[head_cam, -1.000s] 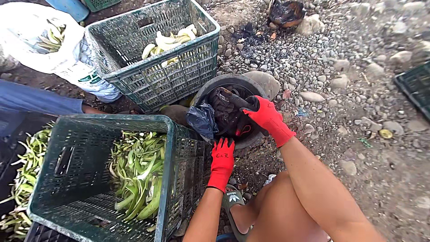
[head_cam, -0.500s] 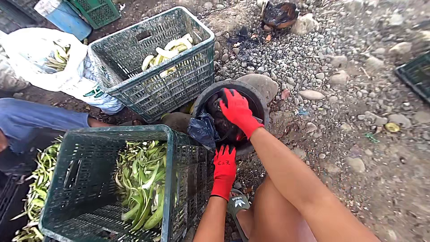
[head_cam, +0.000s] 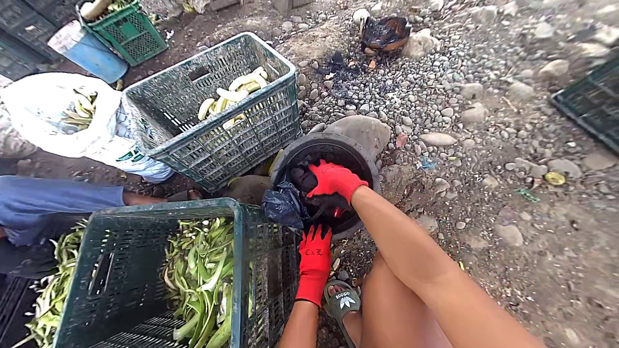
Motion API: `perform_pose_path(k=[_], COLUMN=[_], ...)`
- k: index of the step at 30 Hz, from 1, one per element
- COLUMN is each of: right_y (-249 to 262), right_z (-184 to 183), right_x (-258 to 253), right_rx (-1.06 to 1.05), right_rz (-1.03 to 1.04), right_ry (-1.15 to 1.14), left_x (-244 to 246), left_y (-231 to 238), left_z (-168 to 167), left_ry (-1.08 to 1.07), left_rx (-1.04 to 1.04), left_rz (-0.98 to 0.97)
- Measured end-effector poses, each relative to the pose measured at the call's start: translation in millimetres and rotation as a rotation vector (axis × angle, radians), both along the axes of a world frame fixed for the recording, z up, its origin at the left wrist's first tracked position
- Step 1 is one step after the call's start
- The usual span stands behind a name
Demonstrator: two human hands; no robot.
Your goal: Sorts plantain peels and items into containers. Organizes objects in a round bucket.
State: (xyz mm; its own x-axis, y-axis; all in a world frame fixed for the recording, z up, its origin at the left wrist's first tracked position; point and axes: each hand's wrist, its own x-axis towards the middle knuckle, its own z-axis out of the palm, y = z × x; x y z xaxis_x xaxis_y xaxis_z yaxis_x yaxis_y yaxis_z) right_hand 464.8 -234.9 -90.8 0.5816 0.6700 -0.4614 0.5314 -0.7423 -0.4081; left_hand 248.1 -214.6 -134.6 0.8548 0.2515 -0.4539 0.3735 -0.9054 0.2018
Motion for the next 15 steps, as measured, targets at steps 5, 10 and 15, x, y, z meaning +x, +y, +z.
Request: perform_pose_path(k=[5,10,15], right_y=[-3.4,-14.8,-24.7], right_z=[-2.8,15.9,28.2], right_x=[-56.6,-52.5,-18.3], right_rx=[-0.077,-0.036,0.3], right_rz=[0.296,0.296,-0.086], right_ry=[-0.002,0.14,0.09], left_x=[17.1,17.9,-0.6], left_y=[8.3,6.8,-2.7], left_z=[17.8,14.9,-2.0], left_ry=[-0.06,-0.086,-0.113], left_rx=[0.004,-0.021,0.005], left_rz=[-0.006,0.011,0.007])
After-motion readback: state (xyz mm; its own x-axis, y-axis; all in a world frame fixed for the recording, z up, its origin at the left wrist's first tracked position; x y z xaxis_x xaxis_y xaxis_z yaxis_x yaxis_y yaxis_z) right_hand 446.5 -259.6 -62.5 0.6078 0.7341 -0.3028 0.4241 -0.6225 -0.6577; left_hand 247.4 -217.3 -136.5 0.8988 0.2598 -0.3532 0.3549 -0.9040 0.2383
